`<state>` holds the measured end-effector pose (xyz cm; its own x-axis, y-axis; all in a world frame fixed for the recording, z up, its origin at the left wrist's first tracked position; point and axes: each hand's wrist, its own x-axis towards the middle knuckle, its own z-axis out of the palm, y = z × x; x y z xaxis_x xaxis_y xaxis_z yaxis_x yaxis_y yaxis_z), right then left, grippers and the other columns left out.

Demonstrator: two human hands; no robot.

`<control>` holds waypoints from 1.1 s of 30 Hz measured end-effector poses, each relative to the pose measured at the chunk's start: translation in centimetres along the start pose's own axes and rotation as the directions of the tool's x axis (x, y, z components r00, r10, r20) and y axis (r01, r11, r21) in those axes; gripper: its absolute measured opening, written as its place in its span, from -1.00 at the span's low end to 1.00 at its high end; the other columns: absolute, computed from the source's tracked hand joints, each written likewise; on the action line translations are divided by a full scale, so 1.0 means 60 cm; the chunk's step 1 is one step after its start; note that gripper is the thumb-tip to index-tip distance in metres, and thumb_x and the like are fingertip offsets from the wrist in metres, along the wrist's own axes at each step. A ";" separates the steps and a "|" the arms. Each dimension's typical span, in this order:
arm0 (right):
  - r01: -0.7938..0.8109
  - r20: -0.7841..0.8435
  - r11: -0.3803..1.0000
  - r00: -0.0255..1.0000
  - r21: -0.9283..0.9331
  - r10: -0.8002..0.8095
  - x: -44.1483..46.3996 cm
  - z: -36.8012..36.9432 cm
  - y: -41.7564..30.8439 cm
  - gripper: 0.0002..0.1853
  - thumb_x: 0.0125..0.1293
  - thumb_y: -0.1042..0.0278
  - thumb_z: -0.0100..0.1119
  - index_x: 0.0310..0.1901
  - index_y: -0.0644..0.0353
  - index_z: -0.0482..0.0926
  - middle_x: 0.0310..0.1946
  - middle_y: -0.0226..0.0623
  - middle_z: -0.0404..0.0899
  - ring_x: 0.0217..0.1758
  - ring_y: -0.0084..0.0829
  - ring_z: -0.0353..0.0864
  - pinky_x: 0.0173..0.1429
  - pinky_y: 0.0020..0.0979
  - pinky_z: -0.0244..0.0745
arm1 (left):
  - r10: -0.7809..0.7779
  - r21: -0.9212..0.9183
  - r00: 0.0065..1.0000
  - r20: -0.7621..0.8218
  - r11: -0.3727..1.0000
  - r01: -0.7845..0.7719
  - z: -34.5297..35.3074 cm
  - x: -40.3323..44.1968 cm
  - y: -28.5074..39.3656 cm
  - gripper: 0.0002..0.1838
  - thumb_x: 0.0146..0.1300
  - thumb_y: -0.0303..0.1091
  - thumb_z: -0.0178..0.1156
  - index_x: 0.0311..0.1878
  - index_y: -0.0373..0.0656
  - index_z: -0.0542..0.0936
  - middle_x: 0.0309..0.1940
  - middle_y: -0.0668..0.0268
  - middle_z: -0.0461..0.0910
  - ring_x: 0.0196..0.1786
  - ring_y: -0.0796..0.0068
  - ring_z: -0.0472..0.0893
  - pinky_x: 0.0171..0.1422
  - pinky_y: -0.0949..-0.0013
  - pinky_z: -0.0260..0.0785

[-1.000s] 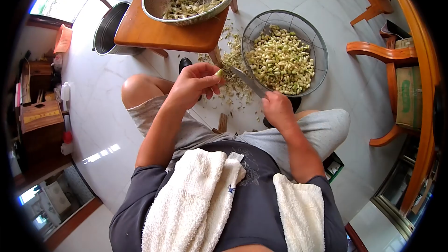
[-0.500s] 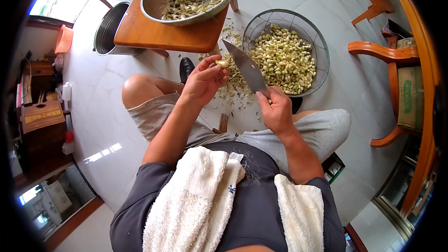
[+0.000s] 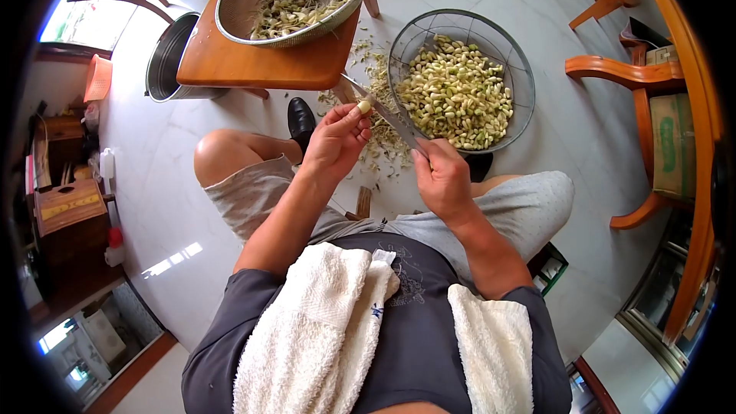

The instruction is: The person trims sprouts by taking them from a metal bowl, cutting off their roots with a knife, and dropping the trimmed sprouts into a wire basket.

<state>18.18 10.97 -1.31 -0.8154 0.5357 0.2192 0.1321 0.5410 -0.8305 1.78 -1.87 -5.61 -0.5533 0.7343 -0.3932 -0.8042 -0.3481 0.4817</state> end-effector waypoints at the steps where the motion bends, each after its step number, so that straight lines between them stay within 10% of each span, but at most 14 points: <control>1: -0.001 -0.006 1.000 1.000 -0.006 0.001 0.000 0.001 -0.002 -0.83 0.16 0.51 0.14 -0.19 0.23 0.59 -0.44 -0.15 0.52 -0.39 -0.12 0.55 -0.31 -0.26 0.44 | -0.006 -0.016 1.000 -0.008 1.000 0.006 0.002 -0.001 -0.001 -0.86 0.30 -0.48 0.09 -0.10 -0.28 0.48 -0.19 0.18 0.56 -0.21 0.48 0.53 -0.10 0.44 0.43; 33: 0.133 0.051 0.952 0.991 -0.277 -0.124 -0.006 -0.001 0.001 -0.64 0.00 0.58 0.22 -0.08 0.24 0.56 -0.31 -0.20 0.49 -0.27 -0.18 0.54 -0.19 -0.29 0.47 | 0.166 0.115 0.982 0.090 0.978 -0.176 0.013 -0.012 -0.028 -0.87 0.25 -0.57 0.12 -0.14 -0.25 0.49 -0.23 0.28 0.57 -0.24 0.51 0.51 -0.16 0.43 0.34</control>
<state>18.50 10.84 -1.39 -0.8530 0.4309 0.2946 0.1730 0.7658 -0.6193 3.69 -1.36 -5.50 -0.6572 0.7160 -0.2355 -0.6641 -0.4023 0.6302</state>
